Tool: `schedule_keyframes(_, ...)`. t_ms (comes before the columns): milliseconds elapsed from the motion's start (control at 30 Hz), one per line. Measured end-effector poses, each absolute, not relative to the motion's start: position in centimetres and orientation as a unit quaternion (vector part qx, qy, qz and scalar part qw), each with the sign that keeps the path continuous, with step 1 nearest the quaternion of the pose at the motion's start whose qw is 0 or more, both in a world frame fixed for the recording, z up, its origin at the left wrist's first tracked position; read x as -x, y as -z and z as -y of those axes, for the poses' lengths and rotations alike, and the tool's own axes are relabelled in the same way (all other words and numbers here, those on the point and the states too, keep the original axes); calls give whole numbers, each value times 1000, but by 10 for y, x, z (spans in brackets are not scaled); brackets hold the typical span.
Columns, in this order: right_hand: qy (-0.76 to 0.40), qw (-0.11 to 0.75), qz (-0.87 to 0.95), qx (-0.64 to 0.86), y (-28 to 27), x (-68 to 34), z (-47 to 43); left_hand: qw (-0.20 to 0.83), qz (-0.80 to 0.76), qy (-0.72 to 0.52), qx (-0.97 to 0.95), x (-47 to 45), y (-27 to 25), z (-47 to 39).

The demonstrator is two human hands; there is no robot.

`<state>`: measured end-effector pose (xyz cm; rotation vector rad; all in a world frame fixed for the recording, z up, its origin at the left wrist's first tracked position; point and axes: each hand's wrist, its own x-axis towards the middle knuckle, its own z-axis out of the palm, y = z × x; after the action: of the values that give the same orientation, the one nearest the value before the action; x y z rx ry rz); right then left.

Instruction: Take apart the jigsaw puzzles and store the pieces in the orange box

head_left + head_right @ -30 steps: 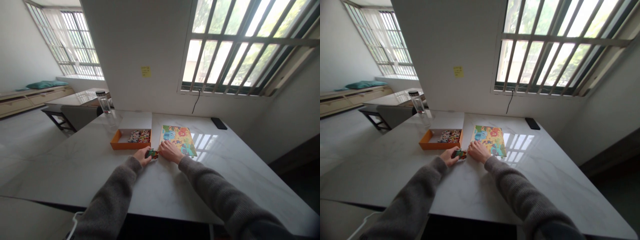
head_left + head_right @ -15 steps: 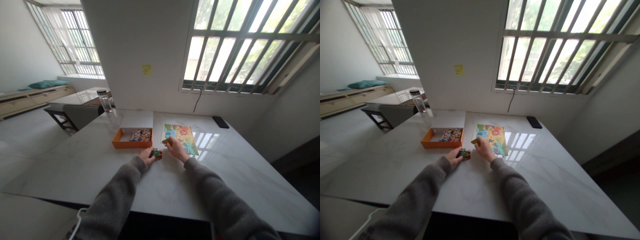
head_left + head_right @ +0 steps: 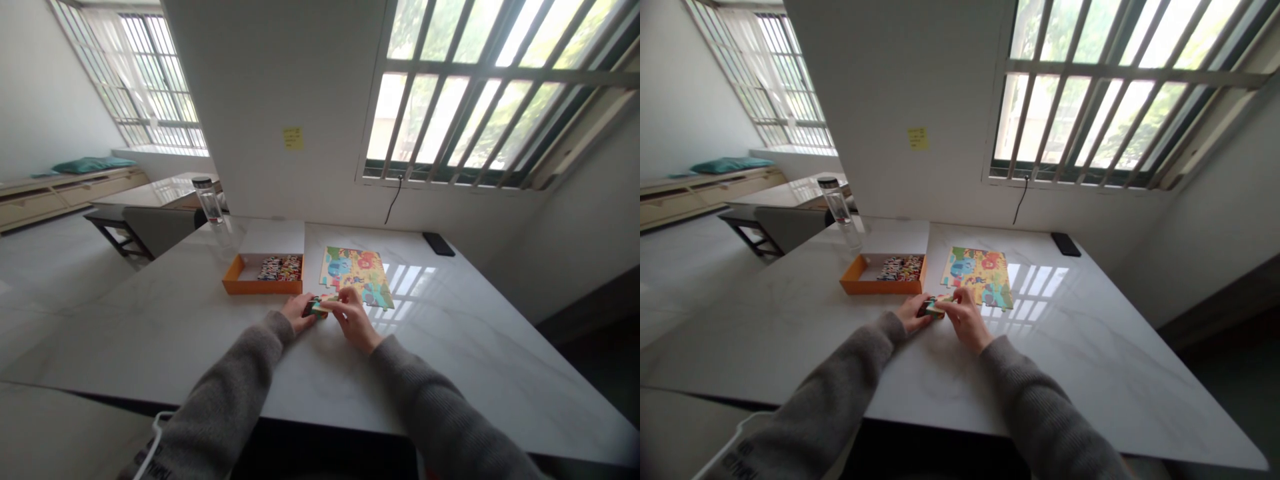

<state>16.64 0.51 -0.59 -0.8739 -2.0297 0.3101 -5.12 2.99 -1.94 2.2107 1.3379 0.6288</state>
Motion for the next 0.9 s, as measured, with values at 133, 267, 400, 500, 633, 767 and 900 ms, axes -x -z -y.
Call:
schedule_keyframes(133, -118, 396, 849, 329, 9, -168, -3, 244, -484, -238, -806, 49, 20, -30)
schedule_keyframes(267, -143, 380, 858, 314, 13, -168, -2, 262, -452, -245, -817, 49, 20, -32)
schedule_keyframes(400, -122, 361, 863, 332, 16, -169, -3, 289, -426, -262, -816, 50, 23, -33)
schedule_keyframes(500, -91, 346, 859, 367, 13, -174, -6, 306, -418, -267, -812, 50, 22, -32)
schedule_keyframes(633, -103, 376, 829, 400, 7, -184, -12, 299, -426, -275, -809, 48, 17, -29)
schedule_keyframes(767, -276, 484, 725, 404, 5, -186, -18, 311, -443, -297, -787, 45, 13, -28)
schedule_keyframes(900, -351, 509, 672, 409, 9, -180, -20, 346, -425, -324, -771, 43, 15, -30)
